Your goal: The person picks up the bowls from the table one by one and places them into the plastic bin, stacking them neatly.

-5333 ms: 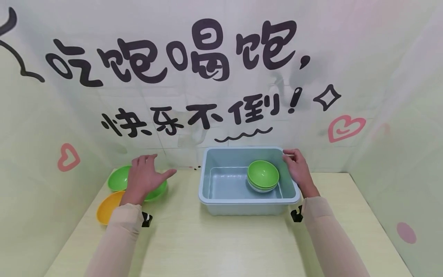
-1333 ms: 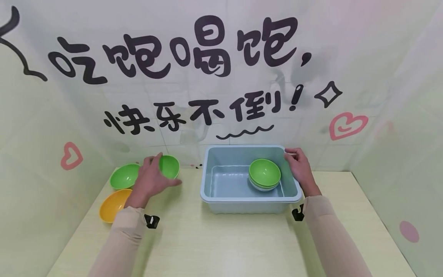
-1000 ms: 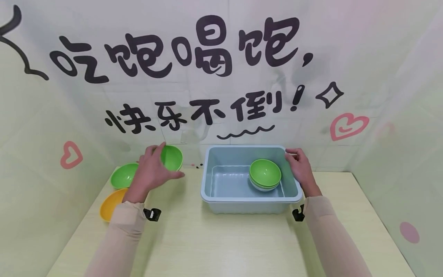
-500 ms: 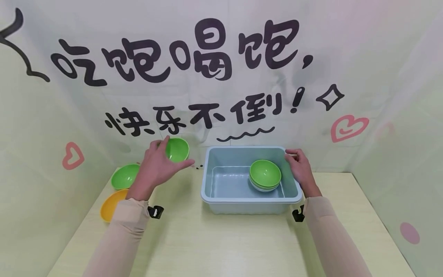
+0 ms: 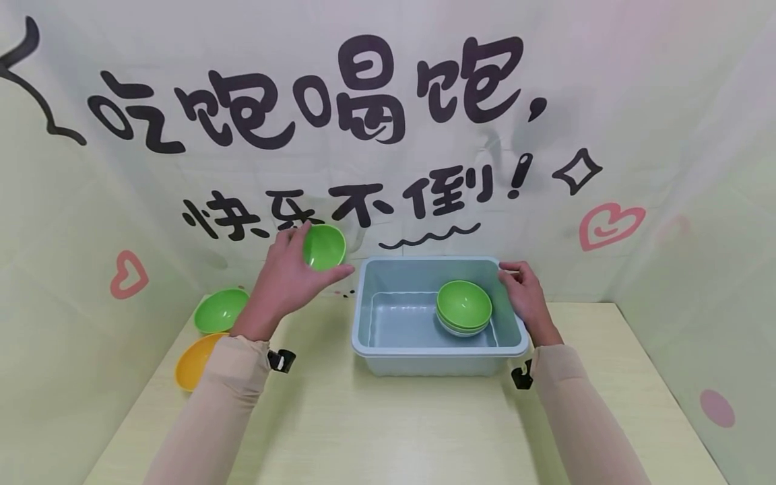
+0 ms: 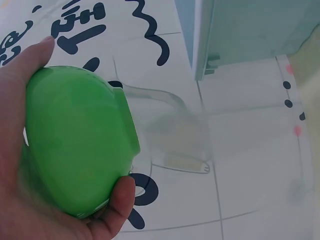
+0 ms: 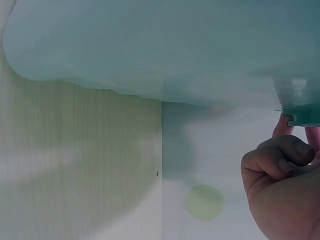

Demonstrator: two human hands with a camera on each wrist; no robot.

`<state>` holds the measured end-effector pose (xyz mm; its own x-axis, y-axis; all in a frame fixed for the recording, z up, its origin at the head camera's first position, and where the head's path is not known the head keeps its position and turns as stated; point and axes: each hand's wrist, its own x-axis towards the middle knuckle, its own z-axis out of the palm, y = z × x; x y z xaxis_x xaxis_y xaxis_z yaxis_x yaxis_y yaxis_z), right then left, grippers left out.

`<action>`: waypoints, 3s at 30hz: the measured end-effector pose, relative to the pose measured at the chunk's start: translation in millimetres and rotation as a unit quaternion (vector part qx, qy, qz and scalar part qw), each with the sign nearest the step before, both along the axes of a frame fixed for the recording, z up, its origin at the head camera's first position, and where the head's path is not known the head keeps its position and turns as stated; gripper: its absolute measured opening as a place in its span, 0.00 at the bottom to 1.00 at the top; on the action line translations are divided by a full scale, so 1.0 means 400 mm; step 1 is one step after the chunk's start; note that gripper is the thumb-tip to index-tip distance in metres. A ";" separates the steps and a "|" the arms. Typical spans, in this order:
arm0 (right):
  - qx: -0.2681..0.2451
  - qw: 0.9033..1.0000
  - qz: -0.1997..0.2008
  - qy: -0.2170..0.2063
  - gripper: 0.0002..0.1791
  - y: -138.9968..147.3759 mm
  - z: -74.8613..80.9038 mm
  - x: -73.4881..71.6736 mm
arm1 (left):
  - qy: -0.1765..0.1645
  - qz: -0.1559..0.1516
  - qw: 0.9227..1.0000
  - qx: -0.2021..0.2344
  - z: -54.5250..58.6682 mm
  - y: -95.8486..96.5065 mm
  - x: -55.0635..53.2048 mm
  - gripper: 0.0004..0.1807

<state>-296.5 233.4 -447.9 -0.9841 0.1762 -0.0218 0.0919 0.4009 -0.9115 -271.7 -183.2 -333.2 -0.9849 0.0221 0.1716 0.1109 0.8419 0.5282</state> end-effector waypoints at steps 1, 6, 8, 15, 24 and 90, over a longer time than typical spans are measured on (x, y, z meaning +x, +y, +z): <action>-0.001 1.000 0.000 0.000 0.26 0.000 0.000 0.000 | 0.008 -0.001 1.000 0.000 0.002 0.002 -0.001 0.67; -0.001 1.000 0.000 0.000 0.26 0.000 -0.001 0.001 | 0.034 -0.007 0.999 0.001 0.008 0.015 -0.006 0.63; -0.002 1.000 0.000 0.000 0.26 0.000 -0.001 0.001 | 0.035 -0.011 0.999 0.001 0.010 0.022 -0.008 0.63; -0.009 1.000 0.002 0.002 0.26 -0.003 -0.007 -0.002 | 0.038 -0.028 0.999 -0.015 0.019 0.044 -0.013 0.65; -0.006 1.000 -0.005 -0.003 0.25 0.000 -0.011 -0.001 | 0.040 -0.055 0.997 -0.036 0.041 0.077 -0.025 0.65; -0.014 1.000 -0.005 0.007 0.25 0.010 -0.013 -0.004 | 0.094 -0.271 0.955 -0.074 -0.045 0.387 -0.137 0.69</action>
<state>-298.2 237.4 -453.1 -0.9826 0.1854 -0.0140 0.0837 0.3739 -0.9237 -326.5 -28.3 -351.2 -0.7734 0.5585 0.2999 0.6335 0.6975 0.3349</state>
